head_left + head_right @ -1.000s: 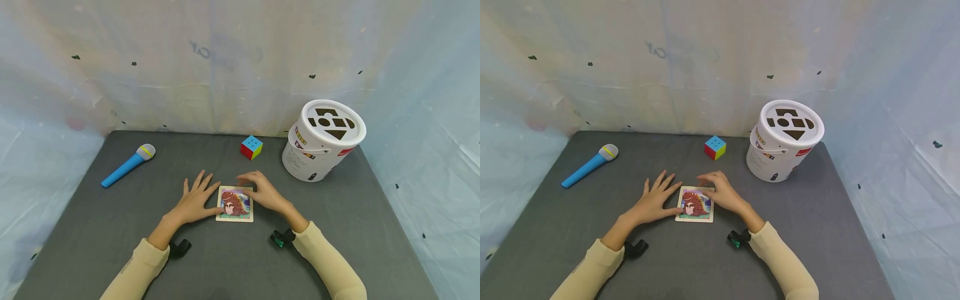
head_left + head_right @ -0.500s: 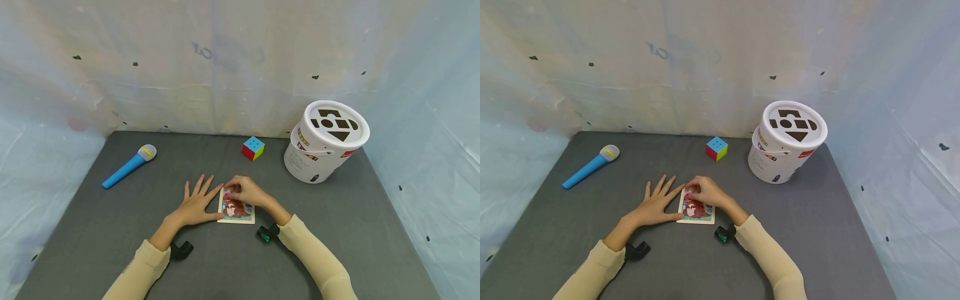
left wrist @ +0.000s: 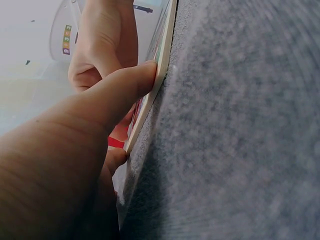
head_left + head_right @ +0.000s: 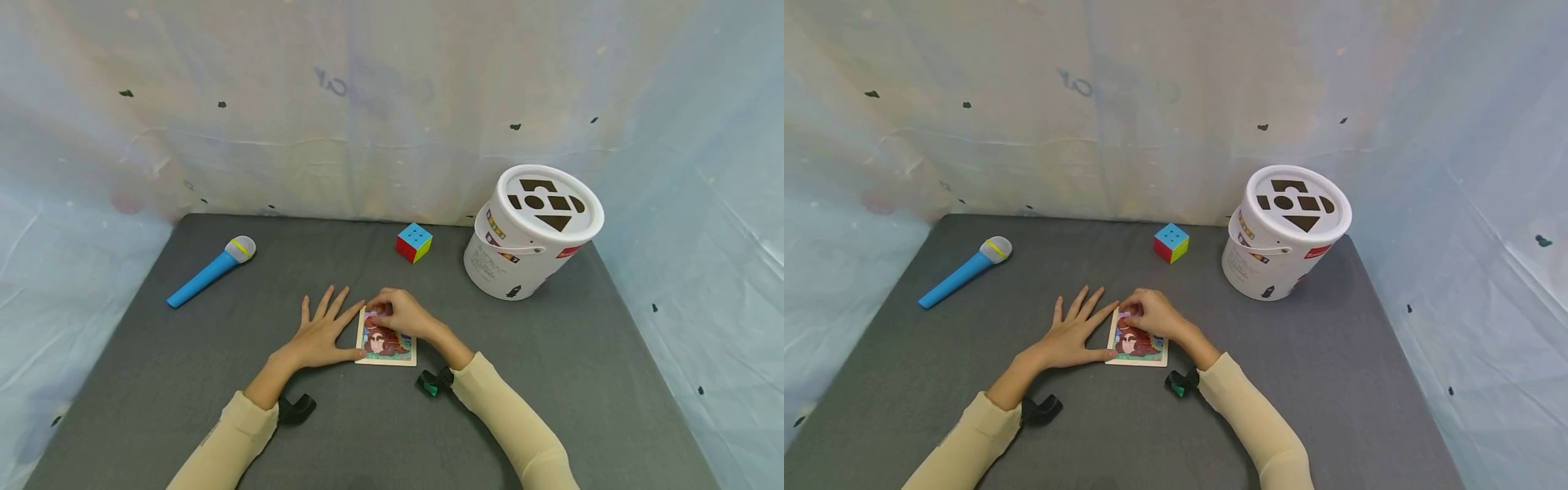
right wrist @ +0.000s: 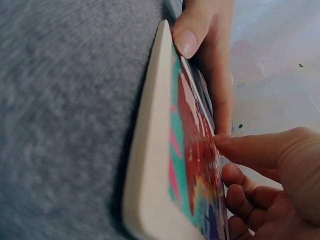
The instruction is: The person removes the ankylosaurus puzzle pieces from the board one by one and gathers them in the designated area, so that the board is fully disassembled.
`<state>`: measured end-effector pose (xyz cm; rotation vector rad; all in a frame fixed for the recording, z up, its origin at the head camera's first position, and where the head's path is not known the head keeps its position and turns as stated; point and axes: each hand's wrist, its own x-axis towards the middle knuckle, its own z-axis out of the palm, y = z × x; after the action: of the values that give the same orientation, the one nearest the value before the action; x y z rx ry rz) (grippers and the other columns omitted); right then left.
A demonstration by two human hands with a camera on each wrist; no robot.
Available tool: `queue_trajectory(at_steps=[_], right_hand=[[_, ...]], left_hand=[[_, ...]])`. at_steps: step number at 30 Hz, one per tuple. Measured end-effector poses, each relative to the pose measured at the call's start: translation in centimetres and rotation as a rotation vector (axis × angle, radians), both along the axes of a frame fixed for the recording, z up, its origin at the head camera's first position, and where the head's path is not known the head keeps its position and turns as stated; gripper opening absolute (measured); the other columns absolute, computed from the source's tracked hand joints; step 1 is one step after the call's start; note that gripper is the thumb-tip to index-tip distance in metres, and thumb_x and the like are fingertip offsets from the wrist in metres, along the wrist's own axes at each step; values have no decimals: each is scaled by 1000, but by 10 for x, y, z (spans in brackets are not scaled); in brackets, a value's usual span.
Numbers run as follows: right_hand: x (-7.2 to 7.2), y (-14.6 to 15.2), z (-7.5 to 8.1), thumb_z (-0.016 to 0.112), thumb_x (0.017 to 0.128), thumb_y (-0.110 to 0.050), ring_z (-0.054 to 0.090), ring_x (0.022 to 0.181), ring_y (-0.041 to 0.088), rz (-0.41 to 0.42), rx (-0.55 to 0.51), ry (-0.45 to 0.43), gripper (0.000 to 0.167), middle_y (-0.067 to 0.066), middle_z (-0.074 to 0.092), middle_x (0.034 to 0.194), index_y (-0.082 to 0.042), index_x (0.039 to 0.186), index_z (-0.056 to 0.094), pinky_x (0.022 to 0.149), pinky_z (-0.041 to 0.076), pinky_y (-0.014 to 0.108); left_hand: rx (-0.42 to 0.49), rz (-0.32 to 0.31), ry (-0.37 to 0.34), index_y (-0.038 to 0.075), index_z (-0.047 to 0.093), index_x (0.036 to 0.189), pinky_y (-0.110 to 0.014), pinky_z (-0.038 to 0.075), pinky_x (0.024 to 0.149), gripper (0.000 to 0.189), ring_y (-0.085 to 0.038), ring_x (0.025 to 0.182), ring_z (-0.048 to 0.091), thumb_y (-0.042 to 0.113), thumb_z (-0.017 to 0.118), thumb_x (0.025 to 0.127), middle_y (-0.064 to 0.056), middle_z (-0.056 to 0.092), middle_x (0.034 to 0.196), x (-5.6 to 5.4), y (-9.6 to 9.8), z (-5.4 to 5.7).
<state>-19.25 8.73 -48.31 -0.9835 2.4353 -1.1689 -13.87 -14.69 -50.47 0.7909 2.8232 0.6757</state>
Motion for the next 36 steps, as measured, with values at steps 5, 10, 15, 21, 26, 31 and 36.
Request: queue_trajectory(at_steps=[5, 10, 15, 21, 26, 31, 36], right_hand=[[1, 0, 1, 72, 92, -5, 50, 68, 15, 10, 7, 27, 21, 7, 63, 93, -2, 112, 73, 60, 42, 25], [1, 0, 0, 72, 92, -6, 47, 68, 12, 30, 35, 73, 22, 7, 61, 91, -2, 113, 73, 60, 40, 24], [3, -2, 1, 74, 91, -10, 46, 70, 12, 45, 82, 96, 26, 7, 61, 92, -3, 116, 73, 61, 38, 24], [6, -5, 3, 75, 91, -13, 53, 80, 17, 23, 131, 76, 29, 7, 62, 100, -3, 118, 70, 68, 43, 27], [7, -5, 4, 74, 92, -15, 53, 88, 18, 0, 144, 63, 28, 5, 58, 107, -5, 117, 67, 76, 45, 30], [7, -5, 3, 75, 91, -13, 54, 96, 16, -11, 125, 49, 28, 3, 55, 110, -6, 116, 66, 85, 48, 33], [6, -5, 2, 75, 91, -12, 57, 98, 16, -4, 112, 57, 27, 3, 57, 112, -7, 115, 64, 86, 49, 33]], left_hand=[[-4, 3, -9, 20, 27, 159, -75, -13, 106, 98, -43, 150, -7, 70, 63, 84, -17, 6, 166, 0, -1, -1], [-2, 3, -11, 20, 27, 159, -75, -13, 105, 98, -43, 150, -7, 68, 65, 84, -18, 6, 166, 0, -2, -1], [0, 4, -1, 19, 28, 159, -76, -11, 105, 97, -45, 150, -5, 67, 66, 83, -18, 8, 165, 1, -2, -2], [-2, 10, -1, 20, 29, 159, -75, -11, 105, 96, -44, 150, -5, 68, 65, 83, -18, 9, 166, 1, 0, -1], [23, 10, 4, 19, 31, 158, -75, -11, 105, 98, -45, 150, -5, 69, 66, 82, -19, 10, 165, 0, 0, -3], [3, 9, -3, 21, 27, 159, -73, -14, 105, 99, -41, 150, -10, 74, 60, 83, -17, 6, 166, -2, 0, -9], [21, 10, -1, 20, 30, 158, -75, -12, 105, 97, -44, 150, -6, 69, 66, 82, -18, 9, 165, -1, 0, -3]])
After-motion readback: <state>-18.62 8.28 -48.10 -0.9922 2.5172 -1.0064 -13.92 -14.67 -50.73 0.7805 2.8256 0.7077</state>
